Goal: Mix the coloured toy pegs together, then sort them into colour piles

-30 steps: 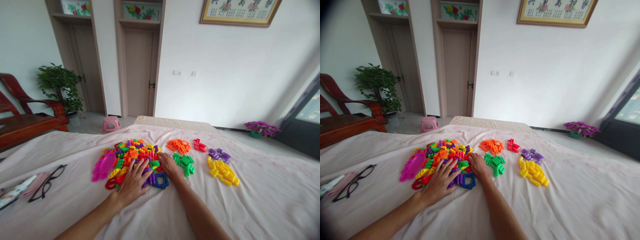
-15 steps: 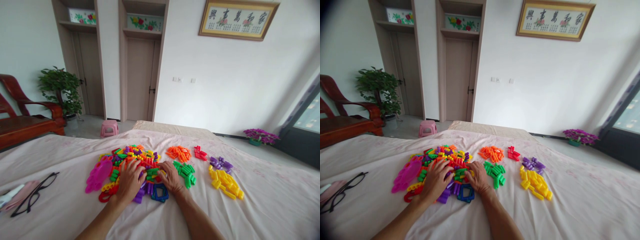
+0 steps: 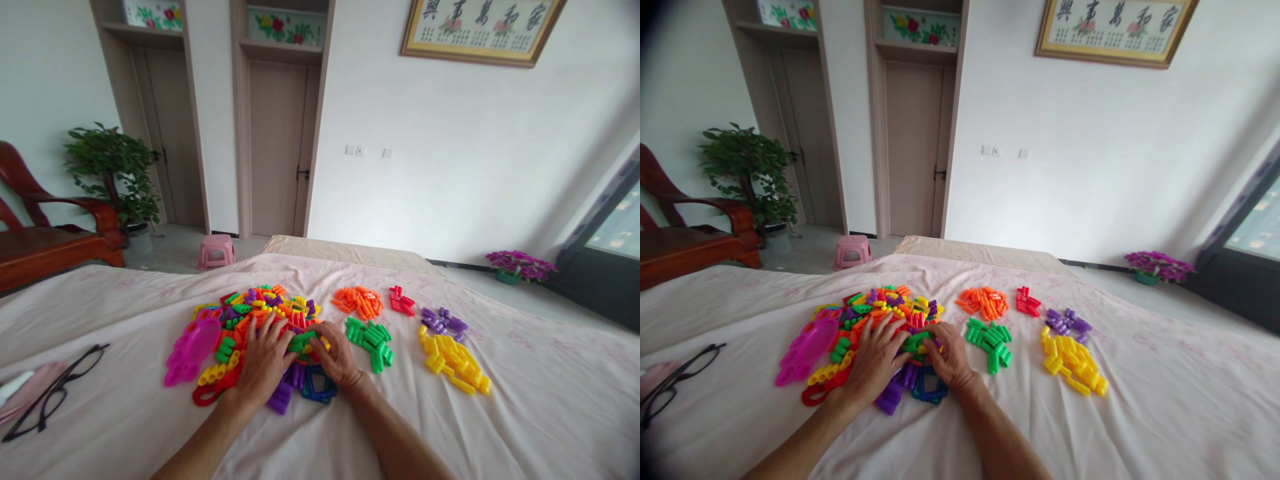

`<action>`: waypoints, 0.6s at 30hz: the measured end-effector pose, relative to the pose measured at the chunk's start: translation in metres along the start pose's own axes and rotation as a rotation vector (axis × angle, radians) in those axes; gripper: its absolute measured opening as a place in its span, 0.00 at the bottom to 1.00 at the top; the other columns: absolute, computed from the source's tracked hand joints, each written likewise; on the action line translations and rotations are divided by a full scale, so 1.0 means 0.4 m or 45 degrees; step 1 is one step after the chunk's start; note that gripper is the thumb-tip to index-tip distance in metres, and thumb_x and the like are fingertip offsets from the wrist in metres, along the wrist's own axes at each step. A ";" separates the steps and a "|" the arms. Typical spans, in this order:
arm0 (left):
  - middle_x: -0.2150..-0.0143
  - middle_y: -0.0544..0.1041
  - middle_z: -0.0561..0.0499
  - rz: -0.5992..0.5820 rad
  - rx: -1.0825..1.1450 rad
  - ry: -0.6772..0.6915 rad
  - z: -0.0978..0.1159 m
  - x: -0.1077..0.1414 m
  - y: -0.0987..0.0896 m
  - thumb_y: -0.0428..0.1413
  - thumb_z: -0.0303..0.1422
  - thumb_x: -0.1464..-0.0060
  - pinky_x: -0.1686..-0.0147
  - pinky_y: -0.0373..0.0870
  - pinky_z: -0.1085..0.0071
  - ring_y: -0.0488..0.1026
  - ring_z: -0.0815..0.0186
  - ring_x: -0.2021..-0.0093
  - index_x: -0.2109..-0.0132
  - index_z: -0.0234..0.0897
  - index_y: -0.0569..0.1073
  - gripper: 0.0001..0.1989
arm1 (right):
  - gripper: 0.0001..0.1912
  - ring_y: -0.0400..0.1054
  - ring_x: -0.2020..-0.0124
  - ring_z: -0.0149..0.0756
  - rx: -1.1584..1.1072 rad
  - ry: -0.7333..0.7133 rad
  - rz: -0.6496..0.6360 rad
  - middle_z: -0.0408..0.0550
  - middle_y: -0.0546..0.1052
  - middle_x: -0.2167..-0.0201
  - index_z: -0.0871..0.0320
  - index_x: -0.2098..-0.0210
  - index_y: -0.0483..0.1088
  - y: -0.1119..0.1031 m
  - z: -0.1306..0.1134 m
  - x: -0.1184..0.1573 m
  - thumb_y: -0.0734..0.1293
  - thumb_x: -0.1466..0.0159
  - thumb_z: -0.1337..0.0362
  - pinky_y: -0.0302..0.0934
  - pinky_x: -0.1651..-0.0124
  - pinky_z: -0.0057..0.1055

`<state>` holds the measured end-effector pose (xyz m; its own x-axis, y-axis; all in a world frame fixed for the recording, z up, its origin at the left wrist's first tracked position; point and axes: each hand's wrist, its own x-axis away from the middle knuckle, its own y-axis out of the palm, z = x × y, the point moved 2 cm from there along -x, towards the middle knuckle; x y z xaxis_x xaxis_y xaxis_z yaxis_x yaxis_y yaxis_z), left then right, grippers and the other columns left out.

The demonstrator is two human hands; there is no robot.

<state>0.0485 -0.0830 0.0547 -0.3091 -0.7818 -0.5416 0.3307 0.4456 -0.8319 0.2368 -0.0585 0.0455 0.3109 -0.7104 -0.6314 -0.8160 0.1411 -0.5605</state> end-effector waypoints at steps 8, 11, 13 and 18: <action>0.38 0.68 0.46 0.005 -0.022 0.017 -0.013 0.003 0.010 0.60 0.42 0.48 0.37 0.49 0.36 0.58 0.47 0.35 0.48 0.48 0.73 0.19 | 0.16 0.71 0.61 0.38 -0.038 0.316 0.372 0.49 0.77 0.60 0.56 0.51 0.70 -0.071 0.101 -0.003 0.60 0.33 0.55 0.65 0.56 0.34; 0.38 0.67 0.46 0.054 0.022 -0.044 -0.062 -0.022 -0.028 0.55 0.44 0.44 0.38 0.56 0.43 0.59 0.49 0.35 0.42 0.48 0.68 0.23 | 0.18 0.71 0.58 0.41 0.157 0.408 0.428 0.51 0.77 0.58 0.56 0.52 0.72 -0.148 0.145 -0.008 0.58 0.33 0.54 0.64 0.54 0.37; 0.40 0.70 0.46 0.148 0.077 -0.134 -0.123 -0.041 -0.069 0.49 0.43 0.40 0.38 0.59 0.51 0.61 0.53 0.36 0.44 0.45 0.71 0.20 | 0.19 0.70 0.58 0.41 0.296 0.460 0.470 0.51 0.78 0.59 0.56 0.55 0.73 -0.205 0.166 -0.004 0.56 0.32 0.54 0.63 0.55 0.36; 0.48 0.75 0.50 0.332 0.156 -0.530 -0.346 -0.016 -0.117 0.43 0.44 0.38 0.41 0.64 0.61 0.69 0.58 0.44 0.51 0.40 0.73 0.20 | 0.25 0.65 0.74 0.36 0.529 0.583 0.467 0.47 0.74 0.77 0.58 0.75 0.72 -0.299 0.201 0.030 0.54 0.33 0.51 0.57 0.70 0.30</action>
<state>-0.0885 -0.0386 0.0805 0.1716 -0.7700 -0.6146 0.4591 0.6144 -0.6416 0.3774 -0.0286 0.0620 -0.2579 -0.7719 -0.5810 -0.5472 0.6124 -0.5706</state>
